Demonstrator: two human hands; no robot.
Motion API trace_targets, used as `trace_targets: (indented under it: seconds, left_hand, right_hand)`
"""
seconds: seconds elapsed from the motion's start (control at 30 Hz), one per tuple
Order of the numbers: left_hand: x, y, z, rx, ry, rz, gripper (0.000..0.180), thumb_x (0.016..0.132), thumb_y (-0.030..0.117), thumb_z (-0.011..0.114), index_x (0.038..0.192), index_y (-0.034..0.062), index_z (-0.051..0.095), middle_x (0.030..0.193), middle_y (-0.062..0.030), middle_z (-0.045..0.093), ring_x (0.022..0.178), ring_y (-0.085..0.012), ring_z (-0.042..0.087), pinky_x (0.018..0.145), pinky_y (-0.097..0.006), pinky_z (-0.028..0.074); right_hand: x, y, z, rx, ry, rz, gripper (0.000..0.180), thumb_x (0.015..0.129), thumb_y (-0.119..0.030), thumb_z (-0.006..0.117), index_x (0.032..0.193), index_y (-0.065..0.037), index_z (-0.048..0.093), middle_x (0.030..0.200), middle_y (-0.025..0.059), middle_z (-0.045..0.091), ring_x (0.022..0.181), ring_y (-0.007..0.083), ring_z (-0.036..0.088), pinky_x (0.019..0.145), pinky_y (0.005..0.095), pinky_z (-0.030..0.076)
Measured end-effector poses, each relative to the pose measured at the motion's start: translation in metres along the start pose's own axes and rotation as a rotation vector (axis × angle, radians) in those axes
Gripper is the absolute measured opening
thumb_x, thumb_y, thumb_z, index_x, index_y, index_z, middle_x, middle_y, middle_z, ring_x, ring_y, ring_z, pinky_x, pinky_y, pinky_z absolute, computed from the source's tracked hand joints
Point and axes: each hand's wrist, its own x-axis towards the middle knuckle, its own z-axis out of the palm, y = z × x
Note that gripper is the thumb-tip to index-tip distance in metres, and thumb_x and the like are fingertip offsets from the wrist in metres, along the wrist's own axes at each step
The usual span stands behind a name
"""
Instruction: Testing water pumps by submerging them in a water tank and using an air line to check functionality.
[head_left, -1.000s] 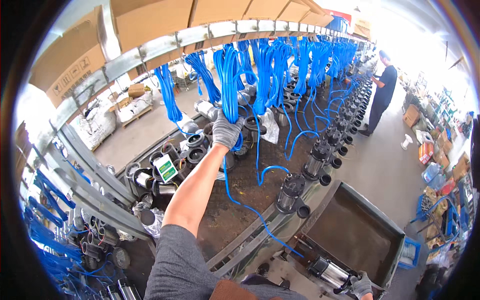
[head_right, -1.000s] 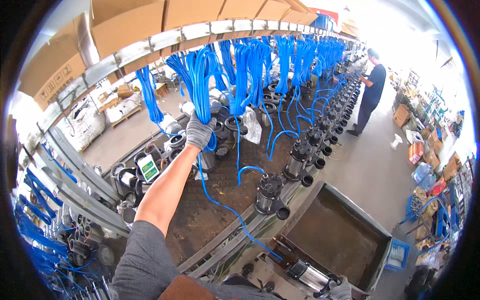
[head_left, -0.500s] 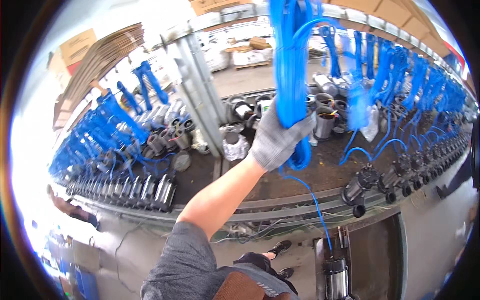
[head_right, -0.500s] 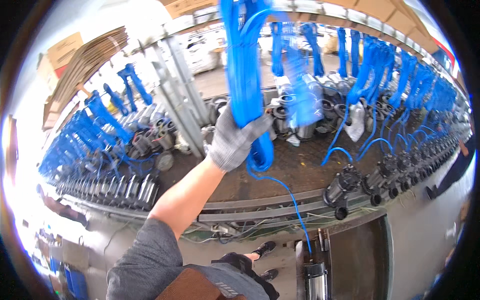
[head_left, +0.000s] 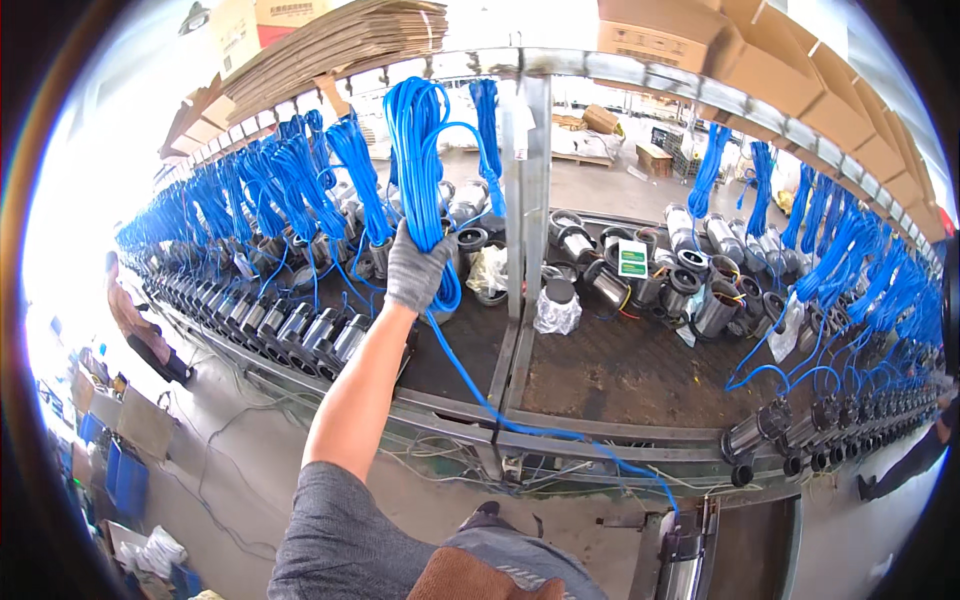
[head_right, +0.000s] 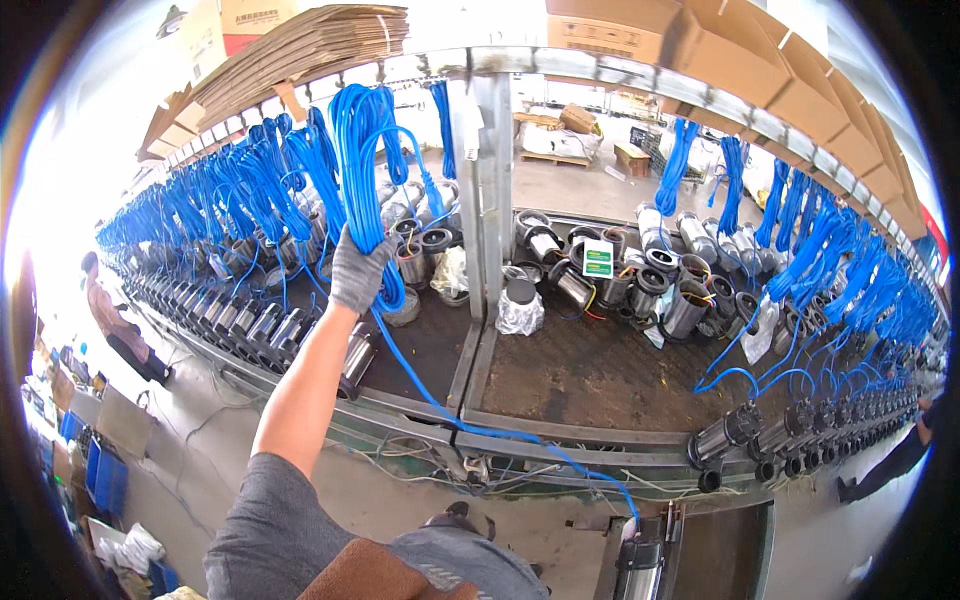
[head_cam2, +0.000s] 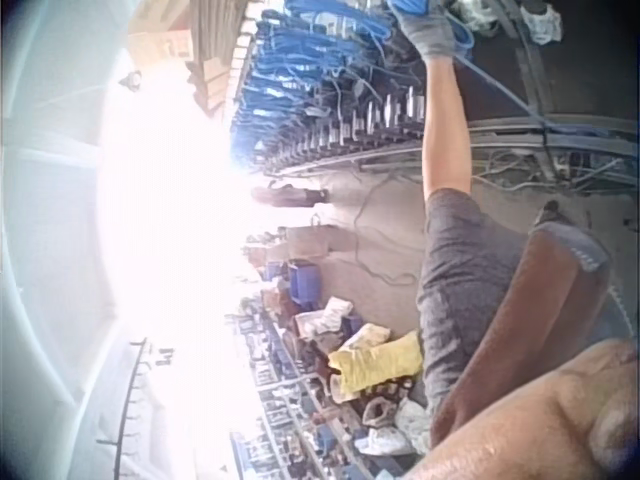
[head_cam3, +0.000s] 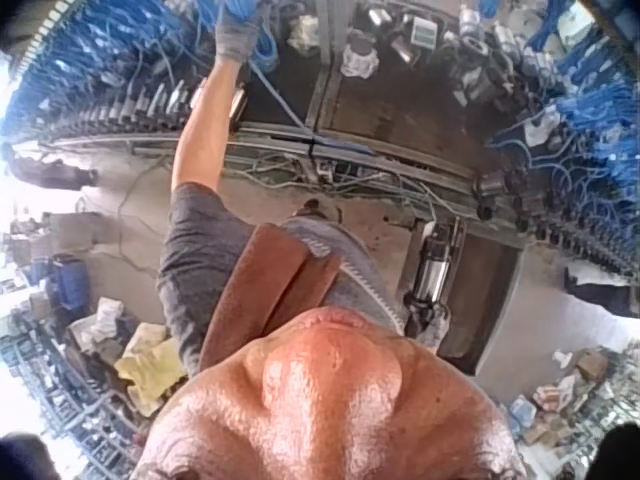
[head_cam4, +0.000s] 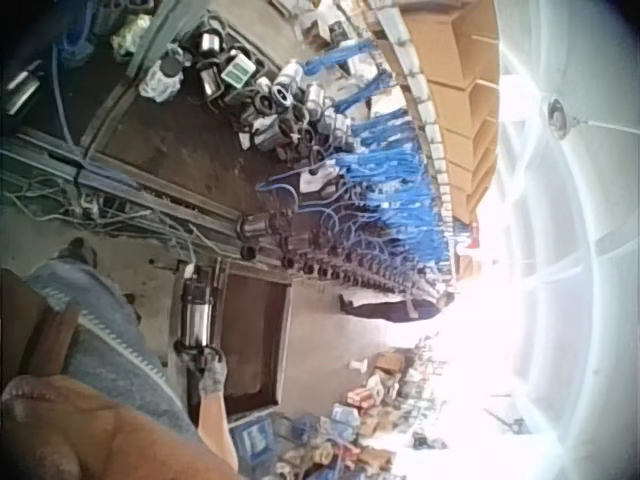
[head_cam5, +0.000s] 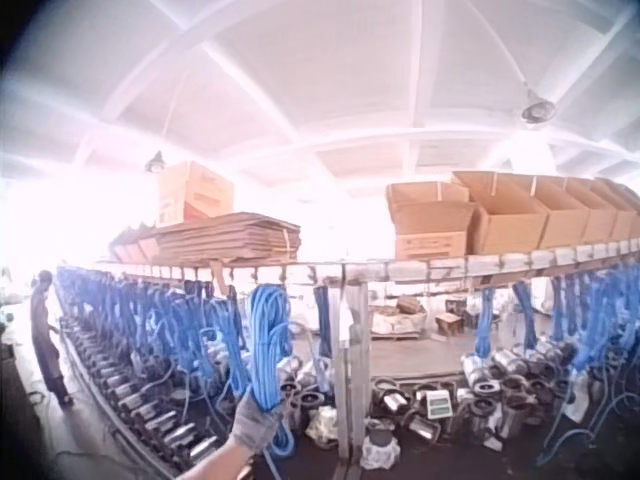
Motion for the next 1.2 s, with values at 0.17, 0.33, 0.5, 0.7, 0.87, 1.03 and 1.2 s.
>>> trace_targets:
  seconds: [0.17,0.33,0.5,0.7,0.87,1.03,1.2]
  left_hand:
    - [0.097,-0.082,-0.011,-0.071,-0.026,0.096,0.044,0.086,0.008,0.077,0.123,0.0013,0.054,0.099,-0.0094,0.07,0.083,-0.0191,0.067,0.077,-0.034,0.055]
    - [0.16,-0.131,-0.035,-0.014,0.044,-0.02,0.041,0.085,0.014,0.079,0.117,0.0006,0.057,0.1,-0.0141,0.072,0.084,-0.0247,0.069,0.077,-0.037,0.055]
    - [0.155,-0.18,-0.041,-0.15,-0.127,-0.12,0.035,0.089,0.001,0.072,0.121,0.0091,0.062,0.1,-0.0007,0.069,0.082,-0.0112,0.062,0.072,-0.03,0.052]
    - [0.167,-0.25,-0.054,0.443,-0.29,-0.185,0.09,0.086,0.046,0.076,0.151,0.0013,0.032,0.132,-0.028,0.062,0.125,-0.0412,0.059,0.103,-0.045,0.048]
    - [0.107,-0.261,-0.089,0.044,-0.273,-0.09,0.045,0.098,0.018,0.068,0.134,-0.0044,0.053,0.116,-0.0136,0.071,0.104,-0.0189,0.067,0.094,-0.031,0.051]
    - [-0.014,-0.222,-0.136,-0.037,-0.206,-0.335,0.026,0.1,0.013,0.066,0.123,0.0006,0.064,0.115,-0.0073,0.071,0.105,-0.0124,0.065,0.097,-0.026,0.05]
    - [-0.12,-0.205,-0.197,-0.208,-0.055,-0.556,0.02,0.099,0.003,0.063,0.119,0.002,0.064,0.111,-0.0044,0.069,0.105,-0.0105,0.063,0.097,-0.026,0.049]
  right_hand:
    - [-0.012,-0.014,0.101,0.17,-0.127,0.052,0.033,0.092,-0.028,0.068,0.118,-0.009,0.062,0.111,0.0175,0.066,0.092,0.0316,0.069,0.076,0.0489,0.063]
    - [-0.008,-0.014,0.207,0.403,-0.34,0.119,0.035,0.092,-0.03,0.068,0.119,-0.009,0.062,0.115,0.0187,0.066,0.095,0.0329,0.068,0.078,0.0534,0.062]
    - [-0.032,-0.023,0.3,0.379,-0.478,0.039,0.039,0.087,-0.031,0.071,0.118,-0.009,0.063,0.114,0.02,0.068,0.099,0.035,0.069,0.079,0.0538,0.061]
    - [-0.048,-0.046,0.429,0.101,-0.629,-0.024,0.026,0.091,-0.028,0.064,0.107,-0.008,0.063,0.102,0.0097,0.069,0.095,0.0254,0.07,0.078,0.0435,0.061]
    - [-0.074,-0.05,0.539,0.079,-0.664,0.088,0.039,0.088,-0.03,0.068,0.115,-0.003,0.057,0.101,0.0099,0.065,0.089,0.0216,0.067,0.073,0.0369,0.064]
    - [-0.06,-0.006,0.639,0.265,-0.773,0.356,0.028,0.094,-0.02,0.061,0.118,-0.011,0.05,0.114,0.013,0.056,0.108,0.0331,0.062,0.083,0.0542,0.064]
    - [-0.079,0.033,0.733,0.231,-0.593,0.5,0.029,0.094,-0.032,0.068,0.108,-0.008,0.057,0.108,0.0149,0.057,0.097,0.0337,0.063,0.074,0.049,0.066]
